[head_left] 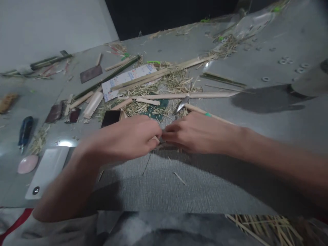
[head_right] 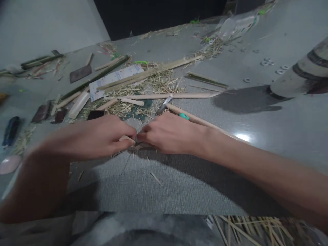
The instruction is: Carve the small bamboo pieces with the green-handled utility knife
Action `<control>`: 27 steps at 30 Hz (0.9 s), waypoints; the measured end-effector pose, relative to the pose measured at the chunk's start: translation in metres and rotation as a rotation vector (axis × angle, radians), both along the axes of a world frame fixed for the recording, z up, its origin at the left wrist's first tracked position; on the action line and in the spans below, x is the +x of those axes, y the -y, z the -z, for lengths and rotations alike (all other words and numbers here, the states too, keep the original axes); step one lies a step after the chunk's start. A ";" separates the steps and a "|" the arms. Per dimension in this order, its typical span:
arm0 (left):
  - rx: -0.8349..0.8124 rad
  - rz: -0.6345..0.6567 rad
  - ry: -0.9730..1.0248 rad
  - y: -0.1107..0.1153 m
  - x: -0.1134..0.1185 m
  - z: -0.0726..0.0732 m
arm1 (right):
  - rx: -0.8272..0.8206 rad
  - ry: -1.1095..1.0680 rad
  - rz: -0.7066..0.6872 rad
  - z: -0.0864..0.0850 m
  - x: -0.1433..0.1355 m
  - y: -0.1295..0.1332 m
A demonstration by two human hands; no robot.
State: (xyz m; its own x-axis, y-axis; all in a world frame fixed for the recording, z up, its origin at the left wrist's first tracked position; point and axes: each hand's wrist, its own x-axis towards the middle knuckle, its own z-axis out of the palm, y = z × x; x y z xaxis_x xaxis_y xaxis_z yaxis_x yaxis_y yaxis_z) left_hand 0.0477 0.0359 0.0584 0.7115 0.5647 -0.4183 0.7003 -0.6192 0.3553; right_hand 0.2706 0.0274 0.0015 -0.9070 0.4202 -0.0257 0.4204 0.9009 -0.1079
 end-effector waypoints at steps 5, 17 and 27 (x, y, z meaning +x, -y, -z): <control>0.040 0.057 -0.078 0.002 0.002 0.002 | -0.046 -0.068 -0.035 0.009 0.000 -0.001; 0.029 0.038 -0.046 0.001 0.001 0.002 | -0.053 -0.011 0.010 0.011 0.001 0.002; 0.023 0.032 -0.049 -0.001 0.001 0.003 | 0.026 0.081 0.062 0.005 -0.002 0.008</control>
